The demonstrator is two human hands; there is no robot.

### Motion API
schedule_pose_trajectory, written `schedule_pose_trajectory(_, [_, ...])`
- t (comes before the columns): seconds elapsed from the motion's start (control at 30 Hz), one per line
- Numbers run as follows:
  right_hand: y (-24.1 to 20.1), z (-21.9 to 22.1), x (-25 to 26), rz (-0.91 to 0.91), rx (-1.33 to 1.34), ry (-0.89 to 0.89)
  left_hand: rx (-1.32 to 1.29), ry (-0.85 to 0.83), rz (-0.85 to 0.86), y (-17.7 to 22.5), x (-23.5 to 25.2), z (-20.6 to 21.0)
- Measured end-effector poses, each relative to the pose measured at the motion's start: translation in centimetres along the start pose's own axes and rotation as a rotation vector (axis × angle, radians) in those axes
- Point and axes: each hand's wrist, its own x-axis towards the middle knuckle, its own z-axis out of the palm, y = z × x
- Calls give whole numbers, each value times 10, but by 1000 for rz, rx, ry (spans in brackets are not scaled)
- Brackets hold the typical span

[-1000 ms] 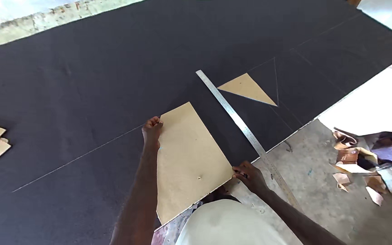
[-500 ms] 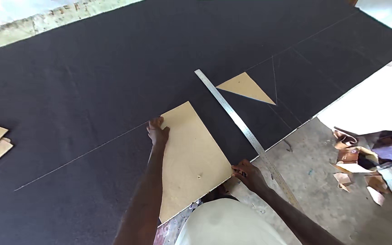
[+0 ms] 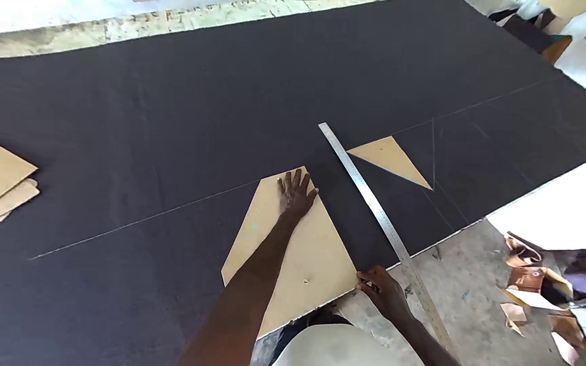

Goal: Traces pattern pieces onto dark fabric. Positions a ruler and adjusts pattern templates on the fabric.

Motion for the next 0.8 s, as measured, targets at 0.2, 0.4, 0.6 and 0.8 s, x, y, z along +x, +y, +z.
schedule_pose_trajectory(0.2, [-25, 3, 21, -59, 40, 153, 16, 21, -9, -1, 0, 3])
schedule_pose_trajectory(0.4, [-85, 39, 100, -302, -1, 129, -23, 18, -21, 0, 0, 5])
schedule_pose_trajectory(0.6, [-79, 66, 123, -340, -71, 180, -80, 32, -8, -4, 3, 2])
schedule_pose_trajectory(0.8, [-83, 62, 122, -346, -97, 174, -382, 114, 37, -17, -20, -8])
